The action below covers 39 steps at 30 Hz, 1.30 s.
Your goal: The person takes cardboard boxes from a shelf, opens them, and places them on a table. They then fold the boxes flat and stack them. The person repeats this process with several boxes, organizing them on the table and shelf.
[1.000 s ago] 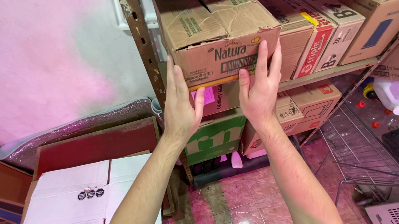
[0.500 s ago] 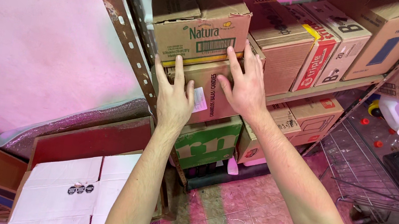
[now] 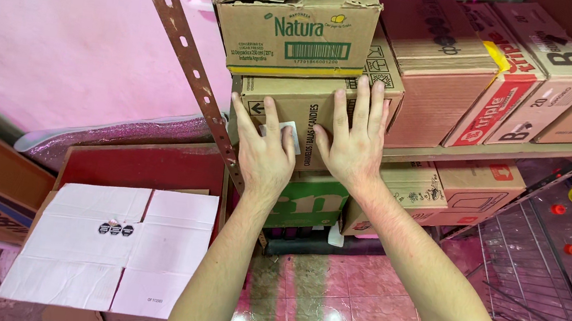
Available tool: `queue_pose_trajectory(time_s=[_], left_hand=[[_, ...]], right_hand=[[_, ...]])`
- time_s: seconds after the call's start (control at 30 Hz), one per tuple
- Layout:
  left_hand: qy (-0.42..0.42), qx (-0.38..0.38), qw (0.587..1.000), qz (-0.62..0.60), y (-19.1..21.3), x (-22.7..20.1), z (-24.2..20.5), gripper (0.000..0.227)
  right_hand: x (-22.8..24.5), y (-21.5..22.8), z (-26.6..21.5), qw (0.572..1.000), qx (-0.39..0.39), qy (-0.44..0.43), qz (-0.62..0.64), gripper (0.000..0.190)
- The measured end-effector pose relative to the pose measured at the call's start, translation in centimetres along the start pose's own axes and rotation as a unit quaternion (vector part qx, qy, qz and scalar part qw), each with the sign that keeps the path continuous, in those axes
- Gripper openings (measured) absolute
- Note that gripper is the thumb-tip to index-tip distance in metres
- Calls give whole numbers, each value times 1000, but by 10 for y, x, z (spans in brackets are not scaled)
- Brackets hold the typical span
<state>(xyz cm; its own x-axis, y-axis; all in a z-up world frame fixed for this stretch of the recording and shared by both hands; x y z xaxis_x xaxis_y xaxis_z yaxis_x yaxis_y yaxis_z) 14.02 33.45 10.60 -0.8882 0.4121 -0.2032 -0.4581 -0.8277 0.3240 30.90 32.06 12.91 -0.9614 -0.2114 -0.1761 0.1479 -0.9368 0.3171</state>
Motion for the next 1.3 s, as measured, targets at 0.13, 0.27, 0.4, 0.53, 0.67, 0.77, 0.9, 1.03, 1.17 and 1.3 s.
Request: queue_pose_trajectory(time_s=[0.13,0.27,0.4,0.53,0.67,0.77,0.9,1.03,1.17,1.3], left_hand=[[-7,5,1000,-8,-1,2,-4,71],[-14,15,1000,-6,2,5,0,76],[-12,18,1000,4,3,7,-1,81],[-8,42,999,-30,19,-15,-1,86],[-70,79,994,-15,22,-59,-14,84],[-120,121,978,-124,17,-99,-27,57],[-80,226,925,-296,-3,-137,-49,25],[-36,281,903,-323,-34,-172,-58,21],[3,313,876,-366,-62,-219,-54,22],[13,313,864,-393,-78,-258,-44,20]], right_hand=[[5,4,6,1000,-16,-9,8,81],[11,3,10,998,15,-40,42,96],[12,18,18,997,29,-42,55,91],[6,30,2,995,39,-57,69,81],[-8,36,-32,984,50,-78,149,59],[-37,41,-56,973,66,-107,194,36],[-125,33,-97,969,58,-164,174,26],[-222,67,-75,981,16,-177,82,29],[-275,74,-38,980,89,-174,26,77],[-298,48,-54,969,173,-177,12,95]])
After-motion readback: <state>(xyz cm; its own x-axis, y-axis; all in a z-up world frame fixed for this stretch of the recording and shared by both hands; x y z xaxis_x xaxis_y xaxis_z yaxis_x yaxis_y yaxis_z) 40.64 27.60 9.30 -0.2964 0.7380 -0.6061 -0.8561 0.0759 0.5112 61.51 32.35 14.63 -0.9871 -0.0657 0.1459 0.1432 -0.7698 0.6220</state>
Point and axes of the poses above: each hand's wrist, its own z-axis towards the middle knuckle, its own y-axis out of the back of the hand, x = y × z, the point moved 10 cm from there along z, towards the middle knuckle, and after that the axes turned 3 degrees about -x, right-handed, at the moved point
